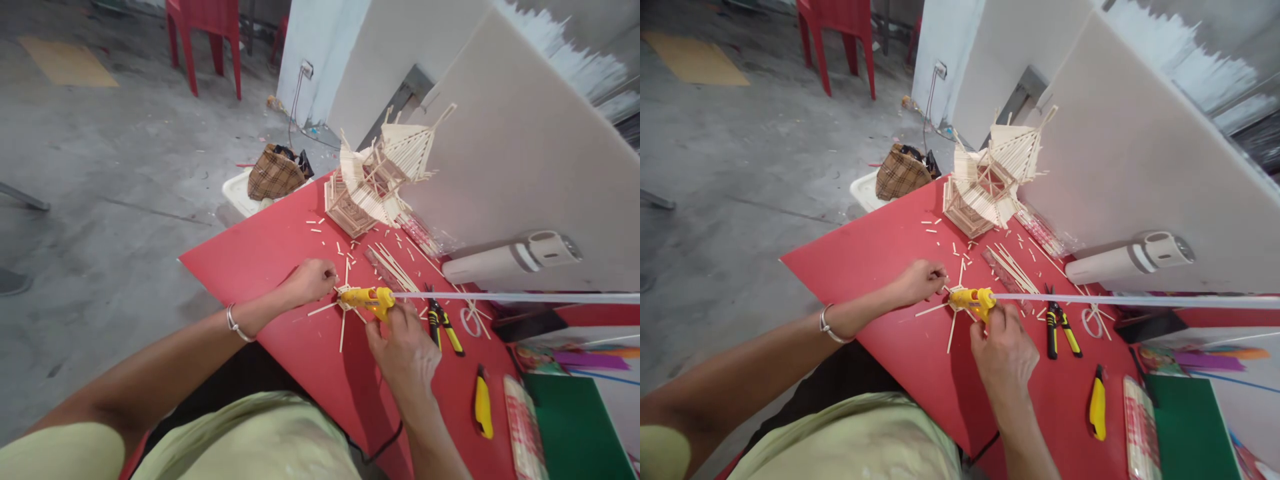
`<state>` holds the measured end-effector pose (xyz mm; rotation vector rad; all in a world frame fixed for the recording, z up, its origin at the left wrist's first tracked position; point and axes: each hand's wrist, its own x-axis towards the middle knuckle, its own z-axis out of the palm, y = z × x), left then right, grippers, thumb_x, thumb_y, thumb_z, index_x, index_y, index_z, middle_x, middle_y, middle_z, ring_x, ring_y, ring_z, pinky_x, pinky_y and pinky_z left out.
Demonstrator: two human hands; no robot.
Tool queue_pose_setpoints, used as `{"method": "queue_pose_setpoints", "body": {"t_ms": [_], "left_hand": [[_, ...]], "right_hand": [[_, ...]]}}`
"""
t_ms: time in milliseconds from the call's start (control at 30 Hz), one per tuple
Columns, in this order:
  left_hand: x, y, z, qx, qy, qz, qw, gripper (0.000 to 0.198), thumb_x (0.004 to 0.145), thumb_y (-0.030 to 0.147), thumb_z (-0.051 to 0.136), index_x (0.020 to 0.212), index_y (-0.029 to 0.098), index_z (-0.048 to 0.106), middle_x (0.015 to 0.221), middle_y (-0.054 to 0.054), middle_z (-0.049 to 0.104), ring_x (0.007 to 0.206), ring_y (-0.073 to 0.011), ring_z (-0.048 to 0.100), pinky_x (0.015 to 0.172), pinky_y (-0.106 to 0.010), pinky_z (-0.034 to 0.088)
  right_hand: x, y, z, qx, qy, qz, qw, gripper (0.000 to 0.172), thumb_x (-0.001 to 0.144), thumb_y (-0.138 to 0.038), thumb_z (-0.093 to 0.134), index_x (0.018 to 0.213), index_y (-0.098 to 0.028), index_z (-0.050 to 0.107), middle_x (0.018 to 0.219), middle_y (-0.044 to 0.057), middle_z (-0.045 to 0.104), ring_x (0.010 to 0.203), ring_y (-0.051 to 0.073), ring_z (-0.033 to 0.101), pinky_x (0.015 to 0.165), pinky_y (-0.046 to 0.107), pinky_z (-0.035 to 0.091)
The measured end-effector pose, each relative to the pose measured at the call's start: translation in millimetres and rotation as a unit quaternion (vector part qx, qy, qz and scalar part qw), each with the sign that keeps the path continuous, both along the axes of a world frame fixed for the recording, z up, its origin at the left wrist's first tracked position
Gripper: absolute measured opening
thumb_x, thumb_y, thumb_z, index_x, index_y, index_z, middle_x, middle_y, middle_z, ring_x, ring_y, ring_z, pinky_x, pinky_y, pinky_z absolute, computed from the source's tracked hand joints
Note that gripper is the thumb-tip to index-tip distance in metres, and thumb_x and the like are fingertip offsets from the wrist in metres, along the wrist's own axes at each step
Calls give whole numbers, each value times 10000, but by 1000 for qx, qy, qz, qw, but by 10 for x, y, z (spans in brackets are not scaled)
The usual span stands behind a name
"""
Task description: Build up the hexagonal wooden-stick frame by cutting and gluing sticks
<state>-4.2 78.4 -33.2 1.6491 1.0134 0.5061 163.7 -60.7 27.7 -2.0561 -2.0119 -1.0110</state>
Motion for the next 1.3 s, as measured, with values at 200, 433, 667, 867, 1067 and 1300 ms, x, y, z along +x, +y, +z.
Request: {"method": "queue_pose_setpoints", "body": {"t_ms": [200,433,667,867,1067,1300], "left_hand": [[-12,-6,-39,8,-8,-3,1000,106,762,194,509,730,176,609,620,-4,674,459,-100,578,463,-188,402],[-1,3,-70,2,-6,-5,1000,100,764,207,518,738,177,610,634,-6,684,468,-104,585,478,-196,416],[5,5,-75,8,-6,-1,1000,107,753,197,513,737,174,616,614,-4,672,467,-112,588,476,-203,418],[-1,7,-50,7,-6,-2,1000,106,753,205,519,725,170,614,599,-8,664,472,-113,587,476,-202,414],[8,6,-77,4,-10,2,1000,98,755,201,527,730,171,617,614,-9,672,476,-111,589,479,-200,420],[1,-4,-55,2,-6,-1,1000,95,755,198,522,725,175,609,617,-2,674,468,-107,586,474,-196,413]], "right_hand": [[0,48,8,0,11,-1,1000,154,848,-280,570,921,-178,660,875,40,693,616,123,560,538,262,311],[7,-6,-4,-6,5,12,1000,191,847,-297,554,941,-164,655,904,48,695,659,135,590,542,265,316],[-11,78,37,-8,16,5,1000,149,839,-249,567,924,-182,669,858,27,675,605,111,547,545,250,319],[-9,-6,39,-12,7,14,1000,191,844,-274,555,956,-157,657,915,57,691,665,132,580,549,261,312],[5,53,23,-4,14,4,1000,153,843,-279,564,911,-172,649,896,41,697,603,119,546,528,259,306],[17,20,8,-9,7,11,1000,182,841,-298,571,945,-168,645,920,52,699,652,136,589,541,263,322]]}}
